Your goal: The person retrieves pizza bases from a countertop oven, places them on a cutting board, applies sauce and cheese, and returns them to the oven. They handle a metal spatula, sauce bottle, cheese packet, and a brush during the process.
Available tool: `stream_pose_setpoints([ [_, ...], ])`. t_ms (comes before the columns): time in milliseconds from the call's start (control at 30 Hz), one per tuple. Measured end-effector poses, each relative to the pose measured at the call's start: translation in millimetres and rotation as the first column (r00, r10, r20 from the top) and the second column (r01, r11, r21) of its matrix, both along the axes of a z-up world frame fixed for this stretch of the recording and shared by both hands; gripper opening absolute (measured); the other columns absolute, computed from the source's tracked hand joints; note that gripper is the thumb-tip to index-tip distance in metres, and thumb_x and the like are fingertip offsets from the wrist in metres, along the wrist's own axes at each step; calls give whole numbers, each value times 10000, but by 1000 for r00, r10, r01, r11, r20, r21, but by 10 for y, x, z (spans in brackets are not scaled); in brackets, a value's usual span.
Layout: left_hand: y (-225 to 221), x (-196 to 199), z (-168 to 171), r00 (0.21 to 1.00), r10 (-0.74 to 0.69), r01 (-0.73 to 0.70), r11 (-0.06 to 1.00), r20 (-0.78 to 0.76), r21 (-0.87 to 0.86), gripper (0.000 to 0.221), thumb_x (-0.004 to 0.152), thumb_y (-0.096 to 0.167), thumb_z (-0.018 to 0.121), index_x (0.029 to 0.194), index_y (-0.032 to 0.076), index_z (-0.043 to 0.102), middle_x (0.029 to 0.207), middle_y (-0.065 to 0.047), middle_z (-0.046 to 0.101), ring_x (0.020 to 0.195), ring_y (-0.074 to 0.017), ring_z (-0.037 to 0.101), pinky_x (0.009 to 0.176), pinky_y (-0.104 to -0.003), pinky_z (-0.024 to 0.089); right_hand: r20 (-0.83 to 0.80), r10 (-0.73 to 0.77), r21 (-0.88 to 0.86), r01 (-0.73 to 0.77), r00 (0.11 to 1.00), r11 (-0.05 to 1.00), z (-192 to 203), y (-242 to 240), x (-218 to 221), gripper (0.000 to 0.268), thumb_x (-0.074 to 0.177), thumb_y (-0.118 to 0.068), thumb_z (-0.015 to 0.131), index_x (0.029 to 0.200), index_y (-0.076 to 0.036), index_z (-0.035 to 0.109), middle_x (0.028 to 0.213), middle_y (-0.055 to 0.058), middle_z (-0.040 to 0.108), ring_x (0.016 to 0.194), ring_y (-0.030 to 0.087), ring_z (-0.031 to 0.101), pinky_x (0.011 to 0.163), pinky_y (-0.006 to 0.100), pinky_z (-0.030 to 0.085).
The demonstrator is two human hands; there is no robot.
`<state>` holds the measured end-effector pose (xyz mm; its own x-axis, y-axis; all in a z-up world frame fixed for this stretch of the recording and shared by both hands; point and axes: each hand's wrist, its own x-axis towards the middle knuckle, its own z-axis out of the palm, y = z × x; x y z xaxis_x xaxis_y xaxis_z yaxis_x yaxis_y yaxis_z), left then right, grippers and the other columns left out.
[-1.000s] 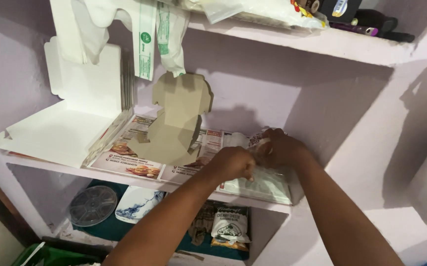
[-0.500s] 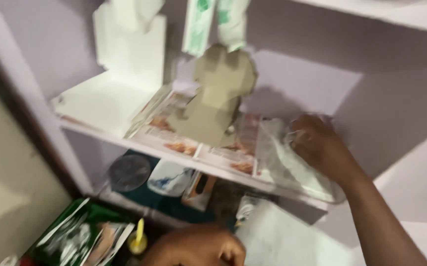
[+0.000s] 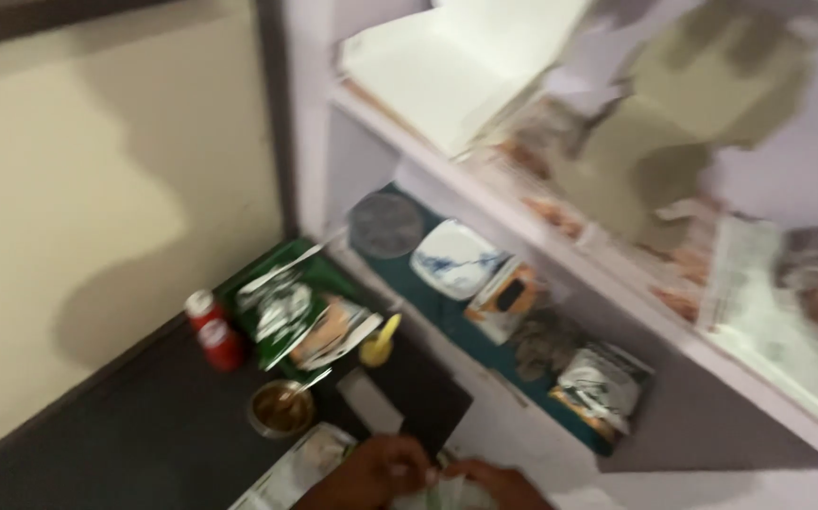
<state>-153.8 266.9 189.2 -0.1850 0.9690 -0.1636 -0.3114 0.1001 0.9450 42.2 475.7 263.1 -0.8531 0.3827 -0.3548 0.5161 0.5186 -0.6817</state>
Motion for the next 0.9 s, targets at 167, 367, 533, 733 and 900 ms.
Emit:
stream_pose_setpoints([
  [167, -183, -307, 740, 814, 235, -187, 972, 531, -144, 369, 845, 238, 770, 1176, 84, 725, 1093, -50, 786, 1020, -163, 727, 938, -333, 569, 261, 73, -193, -22, 962, 981, 1161, 42, -1125, 432, 853, -269, 770, 1261, -164, 672, 1144, 42, 792, 1055, 163, 755, 943, 317, 558],
  [367, -6, -172, 520, 910, 368, -289, 895, 193, -340, 364, 906, 242, 769, 1212, 53, 712, 1160, -90, 785, 1088, -178, 740, 1033, -337, 529, -76, 55, -346, -78, 996, 935, -537, 1467, -1646, 386, 1006, -367, 591, 1179, -53, 735, 960, 123, 774, 856, 217, 712, 781, 361, 579],
  [533, 150, -201, 201, 920, 392, -330, 750, -17, -573, 360, 877, 228, 773, 1213, 99, 747, 1151, -70, 787, 1101, -182, 748, 1040, -349, 530, -341, 230, 457, -53, 911, 888, -851, 2032, -2637, 303, 891, -335, 709, 983, -48, 730, 923, 135, 723, 891, 292, 696, 799, 405, 546],
  [733, 190, -271, 219, 903, 397, -402, 644, -165, -651, 373, 869, 279, 770, 1200, 108, 754, 1076, -100, 804, 1070, -202, 774, 1018, -351, 543, 57, 183, 906, -128, 981, 404, -1540, 2425, -2997, 215, 773, -266, 747, 909, -102, 717, 995, 99, 652, 973, 321, 645, 738, 495, 521],
  [900, 131, -323, -44, 816, 573, -493, 624, -74, -607, 387, 840, 236, 797, 1176, 48, 758, 1050, -131, 831, 1064, -232, 803, 1012, -369, 544, 116, 209, 920, -185, 971, 346, -1703, 2594, -2917, 95, 831, -148, 671, 914, -160, 715, 1021, 53, 640, 1026, 270, 654, 788, 454, 528],
])
